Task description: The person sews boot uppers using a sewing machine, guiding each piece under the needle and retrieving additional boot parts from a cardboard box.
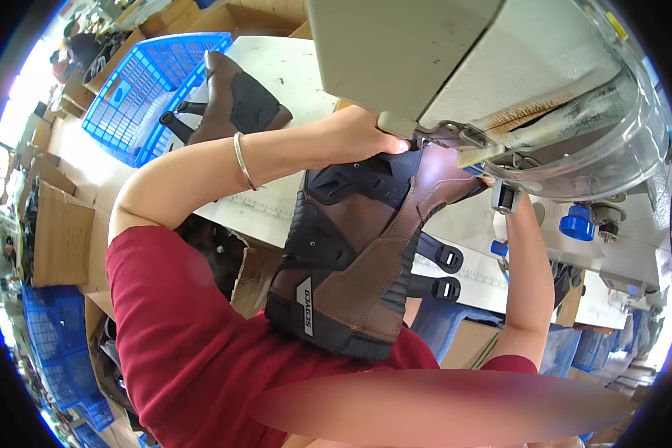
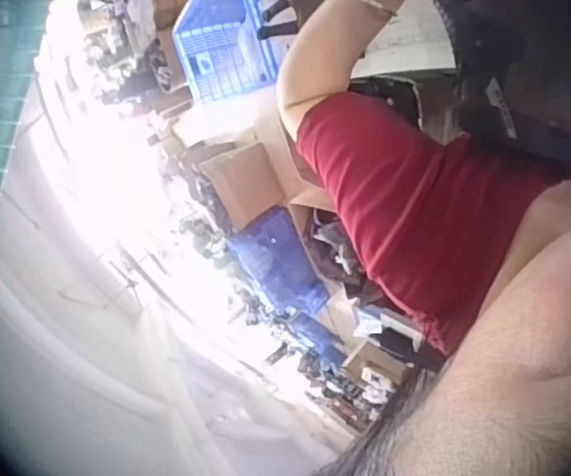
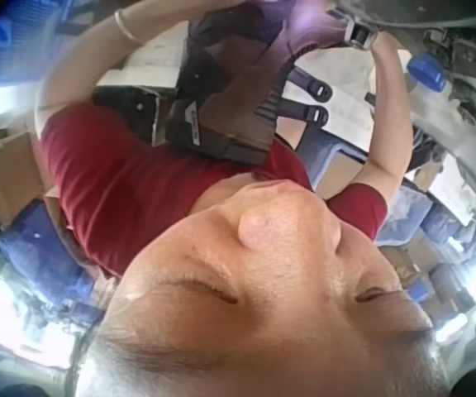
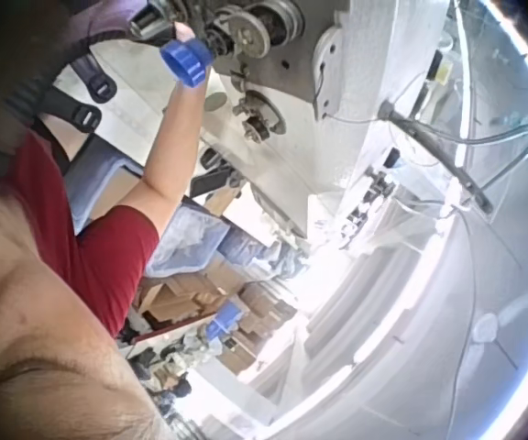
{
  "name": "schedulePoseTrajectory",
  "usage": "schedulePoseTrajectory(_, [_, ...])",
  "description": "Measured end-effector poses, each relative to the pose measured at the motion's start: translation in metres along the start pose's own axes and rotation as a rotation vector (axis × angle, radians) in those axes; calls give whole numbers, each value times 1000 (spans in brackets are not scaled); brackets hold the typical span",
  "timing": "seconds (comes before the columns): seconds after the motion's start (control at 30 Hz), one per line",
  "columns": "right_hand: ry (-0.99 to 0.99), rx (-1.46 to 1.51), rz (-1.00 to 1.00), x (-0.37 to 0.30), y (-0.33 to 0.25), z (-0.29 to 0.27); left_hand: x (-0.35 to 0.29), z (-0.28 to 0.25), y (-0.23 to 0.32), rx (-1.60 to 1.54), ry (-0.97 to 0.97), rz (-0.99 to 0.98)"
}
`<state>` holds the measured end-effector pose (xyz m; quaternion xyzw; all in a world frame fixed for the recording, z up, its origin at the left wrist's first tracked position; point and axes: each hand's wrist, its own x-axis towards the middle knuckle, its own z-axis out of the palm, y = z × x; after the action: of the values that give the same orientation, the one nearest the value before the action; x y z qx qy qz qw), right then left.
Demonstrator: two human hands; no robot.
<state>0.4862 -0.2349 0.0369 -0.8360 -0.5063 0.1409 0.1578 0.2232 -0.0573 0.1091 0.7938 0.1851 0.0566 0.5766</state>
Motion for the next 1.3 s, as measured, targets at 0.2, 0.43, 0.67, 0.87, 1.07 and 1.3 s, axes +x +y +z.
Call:
schedulePoseTrajectory(0.2, [77,77,-27,-12,-25,-9,-4,3,-3,-106,-9,-10])
schedulePoseTrajectory(0.43, [194,479,-196,-77,-86,-17,0,1,-8,-43,17,66])
schedulePoseTrajectory(0.67, [-110,662,-368,-198,-163,-23,21,-40,-32,-75,-283,8])
schedulePoseTrajectory(0.87, [371,394,-189,-224,-194,59,46,-32,-64,-478,-691,-337])
schedulePoseTrajectory(1.07, [648,414,-276,-215,-183,86,33,-34,-41,-369,-668,-321])
schedulePoseTrajectory(1.3, [648,352,-260,-209,-201,93,22,-44,3,-53,-614,-222])
